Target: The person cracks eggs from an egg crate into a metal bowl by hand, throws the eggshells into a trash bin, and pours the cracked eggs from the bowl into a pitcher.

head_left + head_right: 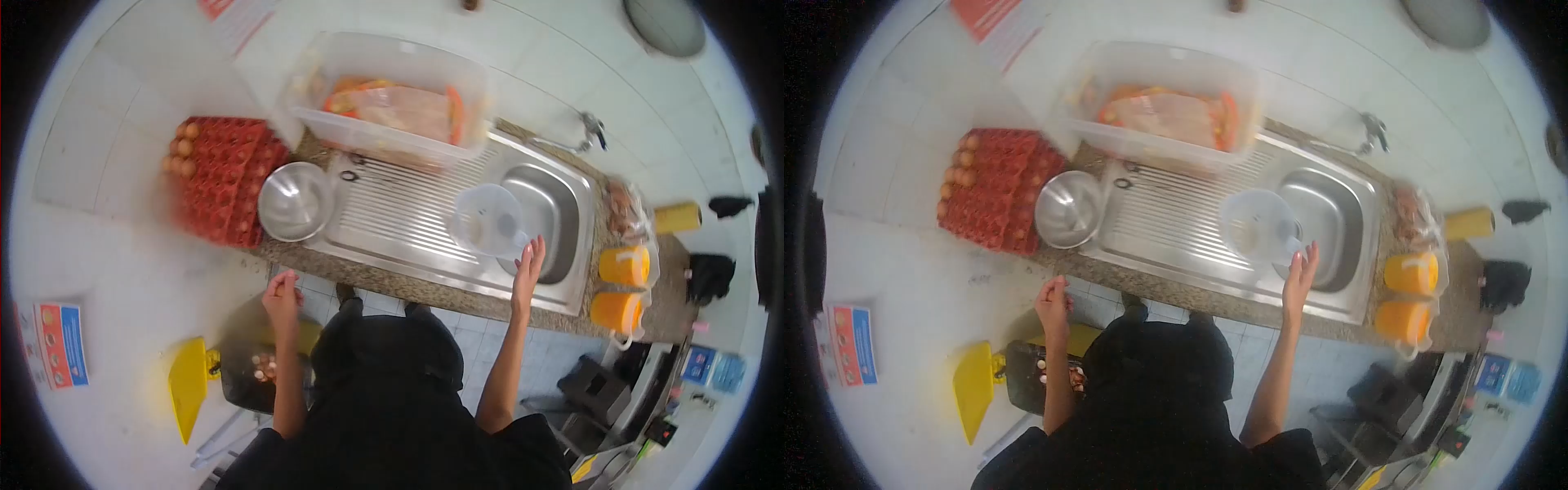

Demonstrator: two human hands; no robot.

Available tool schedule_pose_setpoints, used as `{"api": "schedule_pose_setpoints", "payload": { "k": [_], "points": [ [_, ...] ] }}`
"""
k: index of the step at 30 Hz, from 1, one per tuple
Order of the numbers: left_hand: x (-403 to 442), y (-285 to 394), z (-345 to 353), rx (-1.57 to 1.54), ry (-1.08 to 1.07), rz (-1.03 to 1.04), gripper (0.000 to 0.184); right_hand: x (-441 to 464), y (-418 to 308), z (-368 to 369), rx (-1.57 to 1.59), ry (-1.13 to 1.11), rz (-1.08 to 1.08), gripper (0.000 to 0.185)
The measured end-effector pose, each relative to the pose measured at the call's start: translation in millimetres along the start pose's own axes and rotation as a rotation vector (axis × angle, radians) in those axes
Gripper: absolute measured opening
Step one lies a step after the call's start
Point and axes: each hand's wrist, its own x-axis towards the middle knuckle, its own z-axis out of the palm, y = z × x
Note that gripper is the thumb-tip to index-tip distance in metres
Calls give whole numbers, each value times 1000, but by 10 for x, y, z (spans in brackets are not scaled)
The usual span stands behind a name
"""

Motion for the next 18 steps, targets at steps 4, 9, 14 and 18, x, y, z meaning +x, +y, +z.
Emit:
{"api": "schedule_pose_setpoints", "payload": {
  "k": [4, 9, 14, 18],
  "points": [
    [35, -22, -541, -18, 13, -24, 18, 147, 151, 649, -131, -107, 0, 52],
    [137, -37, -1170, -254, 188, -61, 31, -306, -338, 1079, -402, -33, -296, 44],
    [375, -5, -1705, -535, 271, -118, 42, -1063, -1857, 2231, -310, -91, -546, 31],
    [496, 64, -1830, -735, 258, -123, 40, -1672, -2852, 3817, -22, -596, -812, 19]
  ]
}}
